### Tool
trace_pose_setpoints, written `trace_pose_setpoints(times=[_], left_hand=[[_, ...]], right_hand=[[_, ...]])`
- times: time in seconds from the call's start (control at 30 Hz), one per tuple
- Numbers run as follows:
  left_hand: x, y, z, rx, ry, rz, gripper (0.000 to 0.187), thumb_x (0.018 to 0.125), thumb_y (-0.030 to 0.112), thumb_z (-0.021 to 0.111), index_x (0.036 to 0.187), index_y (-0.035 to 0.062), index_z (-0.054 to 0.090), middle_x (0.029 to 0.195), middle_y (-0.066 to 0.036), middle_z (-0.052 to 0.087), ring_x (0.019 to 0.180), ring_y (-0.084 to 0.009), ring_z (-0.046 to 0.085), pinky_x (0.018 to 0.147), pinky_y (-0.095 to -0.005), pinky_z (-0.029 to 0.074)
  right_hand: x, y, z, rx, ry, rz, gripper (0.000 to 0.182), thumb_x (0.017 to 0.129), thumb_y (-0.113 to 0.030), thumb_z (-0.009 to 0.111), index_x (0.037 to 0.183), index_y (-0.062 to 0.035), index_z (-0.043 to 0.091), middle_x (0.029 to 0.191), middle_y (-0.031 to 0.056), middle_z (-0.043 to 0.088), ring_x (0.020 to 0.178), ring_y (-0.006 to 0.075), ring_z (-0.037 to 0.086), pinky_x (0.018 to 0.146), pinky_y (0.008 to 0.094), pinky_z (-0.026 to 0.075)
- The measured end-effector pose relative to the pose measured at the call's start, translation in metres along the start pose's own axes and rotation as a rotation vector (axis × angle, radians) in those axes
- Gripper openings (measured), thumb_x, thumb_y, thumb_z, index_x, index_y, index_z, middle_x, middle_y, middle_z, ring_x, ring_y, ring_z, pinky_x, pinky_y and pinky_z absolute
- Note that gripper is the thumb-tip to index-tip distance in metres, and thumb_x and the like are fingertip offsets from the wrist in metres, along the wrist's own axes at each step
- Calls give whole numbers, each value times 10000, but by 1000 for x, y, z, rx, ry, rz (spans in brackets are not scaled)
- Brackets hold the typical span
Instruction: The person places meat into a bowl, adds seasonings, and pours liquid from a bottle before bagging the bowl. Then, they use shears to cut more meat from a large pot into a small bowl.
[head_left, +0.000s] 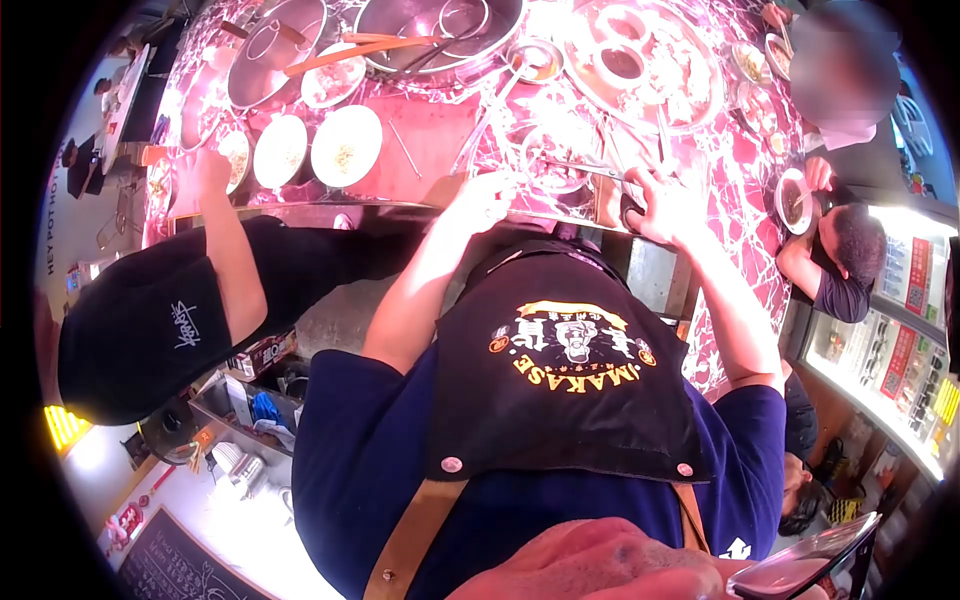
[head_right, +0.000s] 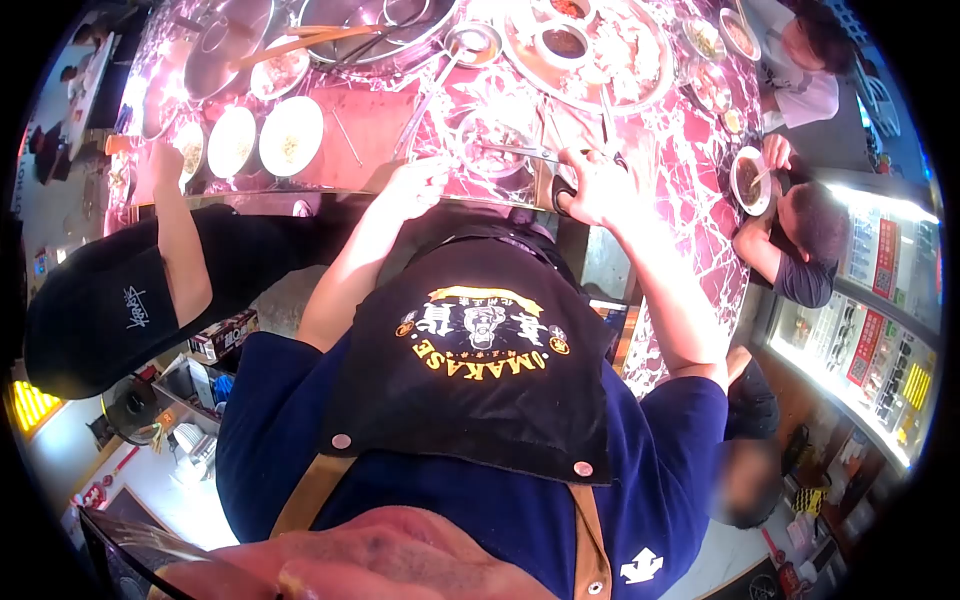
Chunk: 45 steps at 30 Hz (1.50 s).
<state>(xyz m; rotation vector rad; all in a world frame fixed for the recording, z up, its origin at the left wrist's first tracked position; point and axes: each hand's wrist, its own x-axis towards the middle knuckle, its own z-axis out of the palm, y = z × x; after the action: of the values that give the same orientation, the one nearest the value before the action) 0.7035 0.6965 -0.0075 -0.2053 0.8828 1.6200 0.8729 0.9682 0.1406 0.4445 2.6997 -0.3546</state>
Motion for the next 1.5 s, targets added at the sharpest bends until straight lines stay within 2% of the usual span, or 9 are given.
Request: trace_pose_setpoints(times=[0.17,0.3,0.37,0.47,0.63,0.8,1.13,1.27,1.5], left_hand=[[3,-4,4,146,36,20,225,1013,121,472,1145,7,615,710,12,500,471,-37,378,384,-174,272],[20,-12,-21,160,32,42,225,991,132,506,1150,30,629,709,21,502,459,-35,375,380,-177,263],[-101,8,120,70,231,436,197,976,139,536,1124,71,645,690,23,510,446,-38,376,369,-187,253],[-8,-1,19,333,141,201,168,968,139,549,1089,94,656,673,18,518,445,-47,384,367,-201,259],[-8,12,30,433,119,59,166,978,115,519,1054,49,652,656,10,509,451,-73,382,383,-231,264],[-42,6,31,530,109,9,173,978,102,503,1064,38,640,665,-2,510,458,-79,389,388,-236,275],[21,-50,11,450,512,449,107,946,132,566,923,48,628,711,-29,612,515,-73,465,459,-225,340],[50,-53,11,600,536,581,199,938,175,632,862,-1,683,783,-39,660,733,-119,588,685,-242,444],[87,-62,-29,696,550,533,172,937,120,591,994,10,711,867,-38,682,813,-126,607,726,-292,496]], right_hand=[[17,-8,20,98,36,35,498,772,-207,649,1259,-158,558,1232,155,599,1097,363,611,944,449,489],[17,13,42,136,187,-102,342,806,-114,601,1144,-149,639,953,171,687,874,348,682,780,445,535],[0,5,15,13,28,-19,277,857,-159,564,1126,-132,622,910,197,686,805,349,695,708,450,544],[-26,15,10,-260,387,-219,457,756,-203,655,1202,-130,591,974,191,679,971,352,663,958,501,435],[-13,10,43,-86,444,-282,470,735,-115,653,1201,-164,615,942,107,599,904,304,629,736,423,534],[9,27,75,-12,477,-283,534,704,-130,689,1231,-172,613,960,90,607,892,282,634,762,414,529],[-3,44,78,725,85,-3,492,763,-202,702,1225,-88,577,1041,182,677,980,333,662,862,402,518],[7,43,88,966,29,-13,460,794,-79,683,1243,-83,583,1026,128,689,955,232,665,861,341,511],[21,65,124,1520,-132,-152,490,841,84,549,1306,-65,526,1035,65,658,955,146,634,819,284,507]])
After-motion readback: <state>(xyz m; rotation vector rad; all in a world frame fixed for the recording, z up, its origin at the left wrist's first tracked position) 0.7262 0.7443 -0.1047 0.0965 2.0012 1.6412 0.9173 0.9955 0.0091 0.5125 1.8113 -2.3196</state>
